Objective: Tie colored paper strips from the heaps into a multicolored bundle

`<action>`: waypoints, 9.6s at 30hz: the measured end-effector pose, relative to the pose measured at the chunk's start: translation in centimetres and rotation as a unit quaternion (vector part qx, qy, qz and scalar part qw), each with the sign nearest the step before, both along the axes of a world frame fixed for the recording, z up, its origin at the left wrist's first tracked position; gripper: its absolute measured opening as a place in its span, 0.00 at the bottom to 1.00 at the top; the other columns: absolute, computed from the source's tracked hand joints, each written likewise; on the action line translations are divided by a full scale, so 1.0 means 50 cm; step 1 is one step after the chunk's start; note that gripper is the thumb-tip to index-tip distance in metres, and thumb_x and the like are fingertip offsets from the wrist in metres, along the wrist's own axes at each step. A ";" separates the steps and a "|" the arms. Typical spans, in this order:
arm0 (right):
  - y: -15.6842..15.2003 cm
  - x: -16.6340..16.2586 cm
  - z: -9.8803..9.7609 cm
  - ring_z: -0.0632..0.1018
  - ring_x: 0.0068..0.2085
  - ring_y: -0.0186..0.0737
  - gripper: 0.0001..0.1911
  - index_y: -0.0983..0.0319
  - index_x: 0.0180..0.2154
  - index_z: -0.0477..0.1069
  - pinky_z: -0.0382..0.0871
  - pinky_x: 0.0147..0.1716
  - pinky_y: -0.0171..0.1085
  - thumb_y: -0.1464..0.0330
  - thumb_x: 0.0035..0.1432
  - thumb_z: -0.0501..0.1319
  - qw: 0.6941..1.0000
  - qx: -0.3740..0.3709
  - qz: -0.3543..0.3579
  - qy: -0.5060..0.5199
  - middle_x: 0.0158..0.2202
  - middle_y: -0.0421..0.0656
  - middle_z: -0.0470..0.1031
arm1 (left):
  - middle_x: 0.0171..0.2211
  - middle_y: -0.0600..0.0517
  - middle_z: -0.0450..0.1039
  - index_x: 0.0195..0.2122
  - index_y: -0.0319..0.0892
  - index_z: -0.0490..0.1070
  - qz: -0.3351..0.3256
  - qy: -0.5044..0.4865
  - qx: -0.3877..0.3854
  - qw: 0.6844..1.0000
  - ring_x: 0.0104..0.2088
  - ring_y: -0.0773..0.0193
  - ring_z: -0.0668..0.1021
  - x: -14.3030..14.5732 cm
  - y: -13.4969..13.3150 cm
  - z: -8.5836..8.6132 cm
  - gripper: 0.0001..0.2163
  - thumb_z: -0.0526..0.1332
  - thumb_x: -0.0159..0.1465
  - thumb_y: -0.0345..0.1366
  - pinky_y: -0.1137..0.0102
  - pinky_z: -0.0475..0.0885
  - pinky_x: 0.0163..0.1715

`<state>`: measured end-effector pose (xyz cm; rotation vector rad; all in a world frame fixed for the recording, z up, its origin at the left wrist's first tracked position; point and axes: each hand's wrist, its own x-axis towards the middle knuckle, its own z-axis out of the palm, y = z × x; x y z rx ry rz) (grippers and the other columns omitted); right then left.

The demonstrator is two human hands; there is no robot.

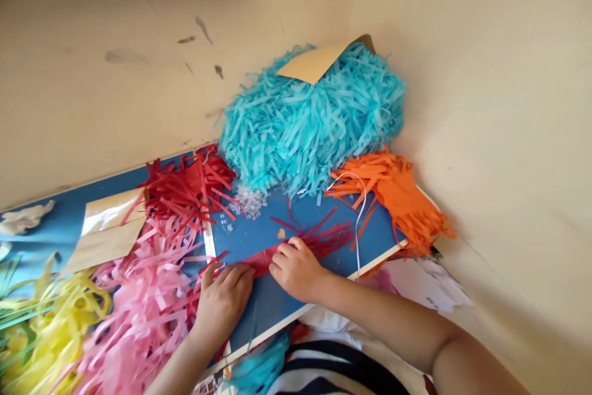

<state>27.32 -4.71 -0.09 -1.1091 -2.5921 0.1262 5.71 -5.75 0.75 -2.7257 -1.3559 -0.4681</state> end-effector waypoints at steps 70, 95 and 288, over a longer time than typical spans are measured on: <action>0.141 0.030 -0.003 0.71 0.38 0.38 0.09 0.59 0.27 0.77 0.52 0.39 0.40 0.64 0.58 0.68 0.981 -0.170 -0.083 0.035 0.30 0.38 0.77 | 0.31 0.51 0.80 0.29 0.46 0.78 0.174 -0.095 -0.112 0.974 0.37 0.56 0.78 -0.030 0.034 -0.013 0.14 0.57 0.67 0.42 0.59 0.61 0.40; 0.145 -0.001 -0.005 0.71 0.41 0.39 0.12 0.62 0.31 0.73 0.53 0.54 0.48 0.71 0.68 0.55 0.984 0.097 0.144 -0.044 0.32 0.41 0.76 | 0.33 0.49 0.78 0.35 0.44 0.77 0.040 0.009 -0.003 0.999 0.40 0.55 0.74 0.019 0.047 0.014 0.08 0.58 0.66 0.34 0.54 0.61 0.48; -0.031 -0.032 0.121 0.80 0.34 0.35 0.03 0.59 0.31 0.78 0.73 0.37 0.30 0.71 0.58 0.66 0.825 -0.278 -0.078 0.486 0.32 0.39 0.81 | 0.33 0.51 0.80 0.36 0.43 0.75 0.039 -0.384 0.005 0.923 0.35 0.67 0.81 0.056 -0.061 0.109 0.06 0.62 0.63 0.25 0.74 0.78 0.38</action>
